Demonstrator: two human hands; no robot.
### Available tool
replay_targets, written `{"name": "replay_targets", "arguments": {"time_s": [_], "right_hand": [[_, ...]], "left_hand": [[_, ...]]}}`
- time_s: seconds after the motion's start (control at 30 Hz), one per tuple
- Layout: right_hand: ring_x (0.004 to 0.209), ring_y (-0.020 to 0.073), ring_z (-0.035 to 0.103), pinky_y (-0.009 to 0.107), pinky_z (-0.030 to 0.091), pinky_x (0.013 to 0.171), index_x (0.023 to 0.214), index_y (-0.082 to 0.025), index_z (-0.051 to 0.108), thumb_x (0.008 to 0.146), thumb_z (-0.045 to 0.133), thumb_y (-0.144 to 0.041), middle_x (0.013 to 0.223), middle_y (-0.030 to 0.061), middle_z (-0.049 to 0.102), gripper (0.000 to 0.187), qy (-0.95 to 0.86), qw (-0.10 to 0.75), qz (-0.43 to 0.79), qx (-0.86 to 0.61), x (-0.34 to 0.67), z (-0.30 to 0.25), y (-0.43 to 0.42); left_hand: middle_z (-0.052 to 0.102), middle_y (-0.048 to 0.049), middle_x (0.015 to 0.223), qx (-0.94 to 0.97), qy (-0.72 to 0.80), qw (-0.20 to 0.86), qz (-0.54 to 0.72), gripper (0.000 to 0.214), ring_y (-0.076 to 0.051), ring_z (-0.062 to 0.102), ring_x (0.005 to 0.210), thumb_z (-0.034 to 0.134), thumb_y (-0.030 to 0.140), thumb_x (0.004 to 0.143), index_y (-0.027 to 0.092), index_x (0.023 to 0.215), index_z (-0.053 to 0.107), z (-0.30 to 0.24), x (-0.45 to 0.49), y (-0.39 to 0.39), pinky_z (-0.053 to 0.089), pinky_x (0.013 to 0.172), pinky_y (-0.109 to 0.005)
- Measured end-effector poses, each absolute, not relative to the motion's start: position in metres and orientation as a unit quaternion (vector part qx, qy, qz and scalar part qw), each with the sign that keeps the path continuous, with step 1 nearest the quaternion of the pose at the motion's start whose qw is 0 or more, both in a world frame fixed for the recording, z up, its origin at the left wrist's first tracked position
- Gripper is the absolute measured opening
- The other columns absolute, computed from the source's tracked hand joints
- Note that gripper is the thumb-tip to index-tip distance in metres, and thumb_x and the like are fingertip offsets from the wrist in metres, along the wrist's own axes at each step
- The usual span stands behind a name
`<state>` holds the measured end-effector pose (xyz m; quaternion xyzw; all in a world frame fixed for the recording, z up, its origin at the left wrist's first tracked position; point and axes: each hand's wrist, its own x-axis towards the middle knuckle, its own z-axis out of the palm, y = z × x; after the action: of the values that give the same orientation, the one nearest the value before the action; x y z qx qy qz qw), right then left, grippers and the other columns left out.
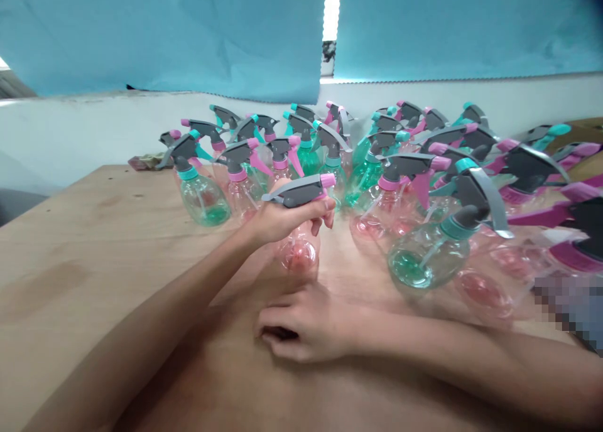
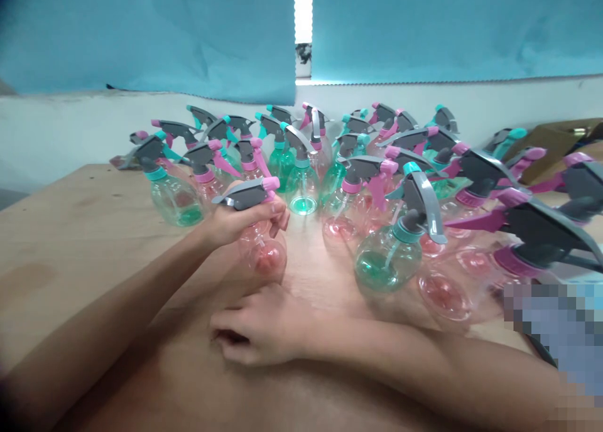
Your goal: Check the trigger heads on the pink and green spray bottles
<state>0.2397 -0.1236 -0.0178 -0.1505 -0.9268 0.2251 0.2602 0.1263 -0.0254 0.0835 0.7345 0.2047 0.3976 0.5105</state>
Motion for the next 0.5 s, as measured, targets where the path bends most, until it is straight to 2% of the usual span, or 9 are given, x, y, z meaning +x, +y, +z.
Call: {"name": "replay_targets", "arguments": {"time_s": [0.17,0.5], "right_hand": [[0.077,0.0148,0.063,0.028,0.043,0.067,0.098,-0.02,0.07,0.094,0.058,-0.021,0.091,0.0017,0.074,0.013,-0.926,0.263,0.22,-0.156,0.2402,-0.0168,-0.124],[0.078,0.0146,0.063,0.028,0.042,0.067,0.099,-0.02,0.07,0.096,0.056,-0.022,0.09,0.0015,0.074,0.015,-0.928,0.254,0.222,-0.156,0.2396,-0.0171,-0.1236]], "left_hand": [[0.075,-0.0054,0.077,0.742,0.229,0.498,0.385,0.033,-0.011,0.061,0.056,0.08,0.043,0.089,0.014,0.076,0.07,0.0871,0.1262,-0.0269,0.051,0.056,-0.026],[0.075,-0.0058,0.082,0.753,0.239,0.491,0.367,0.033,-0.012,0.06,0.06,0.076,0.045,0.093,0.015,0.079,0.07,0.0882,0.1264,-0.0289,0.052,0.061,-0.026]]}}
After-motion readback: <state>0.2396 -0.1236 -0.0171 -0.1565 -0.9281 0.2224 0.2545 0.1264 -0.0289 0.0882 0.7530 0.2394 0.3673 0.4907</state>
